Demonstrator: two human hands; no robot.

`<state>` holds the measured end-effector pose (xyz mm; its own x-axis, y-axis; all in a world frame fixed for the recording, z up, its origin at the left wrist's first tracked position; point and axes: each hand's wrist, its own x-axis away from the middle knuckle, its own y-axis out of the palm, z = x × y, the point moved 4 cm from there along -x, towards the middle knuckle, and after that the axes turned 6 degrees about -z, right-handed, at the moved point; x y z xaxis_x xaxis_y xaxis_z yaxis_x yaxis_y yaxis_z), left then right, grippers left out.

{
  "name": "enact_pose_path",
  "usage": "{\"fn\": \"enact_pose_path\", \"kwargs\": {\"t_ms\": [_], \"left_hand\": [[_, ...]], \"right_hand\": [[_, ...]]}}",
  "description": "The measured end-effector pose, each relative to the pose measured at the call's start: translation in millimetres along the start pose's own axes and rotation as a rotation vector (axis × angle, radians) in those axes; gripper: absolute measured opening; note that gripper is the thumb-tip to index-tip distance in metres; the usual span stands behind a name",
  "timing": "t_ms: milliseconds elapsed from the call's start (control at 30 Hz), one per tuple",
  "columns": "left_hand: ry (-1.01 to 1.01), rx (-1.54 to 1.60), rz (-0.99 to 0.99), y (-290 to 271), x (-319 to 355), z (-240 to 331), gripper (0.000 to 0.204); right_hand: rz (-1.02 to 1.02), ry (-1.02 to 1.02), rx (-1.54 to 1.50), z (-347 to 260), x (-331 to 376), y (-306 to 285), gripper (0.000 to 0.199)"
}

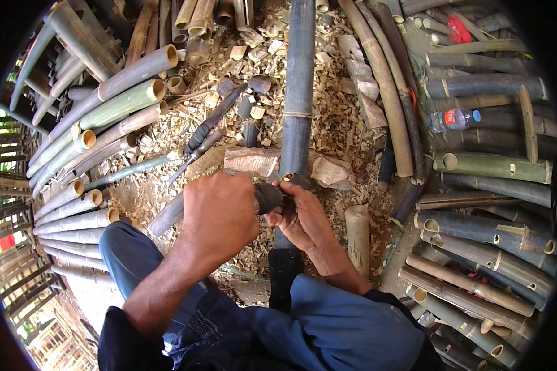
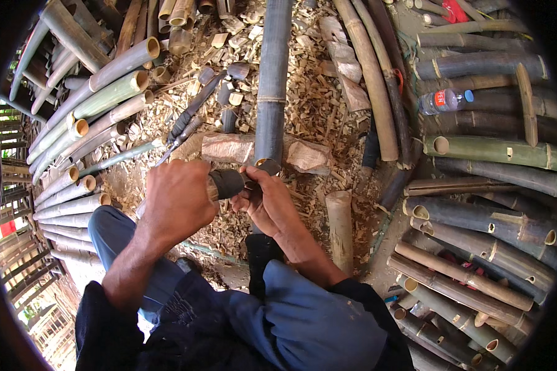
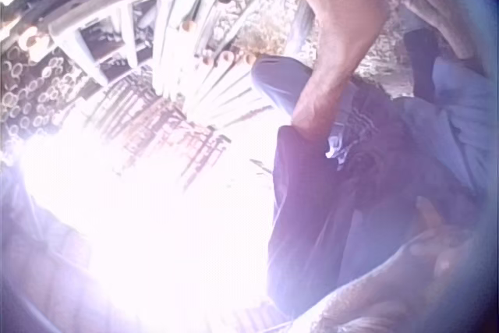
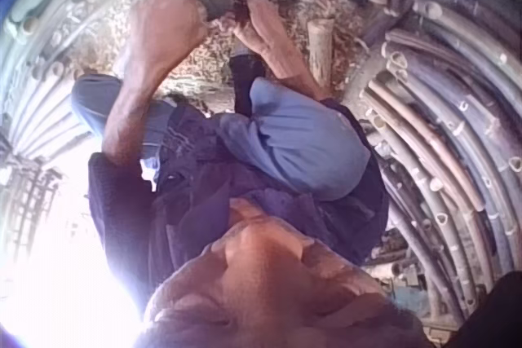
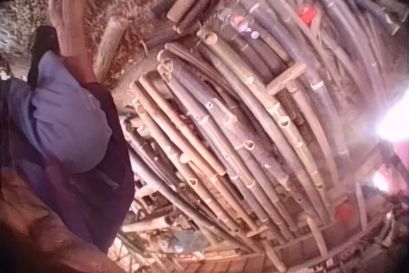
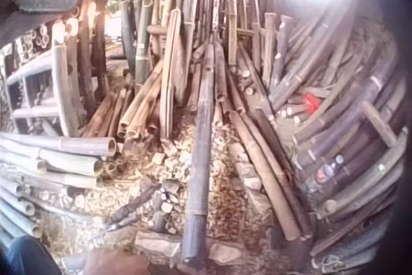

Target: The person clears the internal nodes of a long bamboo stalk using a tool and a smaller bamboo segment, then uses a knife to carve around a hole in the stalk.

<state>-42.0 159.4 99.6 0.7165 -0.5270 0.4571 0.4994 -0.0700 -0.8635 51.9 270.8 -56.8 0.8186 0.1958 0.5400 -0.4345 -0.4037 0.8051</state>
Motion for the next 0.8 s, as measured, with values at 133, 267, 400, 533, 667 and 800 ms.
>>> {"fn": "enact_pose_path", "kwargs": {"t_ms": [133, 267, 400, 533, 667, 800], "left_hand": [[0.215, -0.16, -0.105, -10, -14, 32, 0.01], [0.385, -0.36, -0.146, -7, -21, 57, 0.002], [0.519, -0.4, -0.121, -4, -47, 7, 0.009], [0.293, -0.14, -0.625, -2, -79, -53, 0.025], [0.116, 0.489, -0.908, 63, -64, -113, 0.028], [0.042, 0.727, -0.807, 114, -5, -97, 0.033]], "right_hand": [[-0.078, -0.055, -0.359, 6, 2, -7, 0.024], [0.052, -0.041, -0.481, 15, -4, -13, 0.025], [-0.176, -0.077, -0.462, 23, -11, -8, 0.028], [0.032, -0.042, -0.468, 43, -14, 17, 0.021], [0.279, -0.009, -0.123, 45, -17, 20, 0.026], [0.364, 0.076, 0.199, 43, 4, 7, 0.029]]}}
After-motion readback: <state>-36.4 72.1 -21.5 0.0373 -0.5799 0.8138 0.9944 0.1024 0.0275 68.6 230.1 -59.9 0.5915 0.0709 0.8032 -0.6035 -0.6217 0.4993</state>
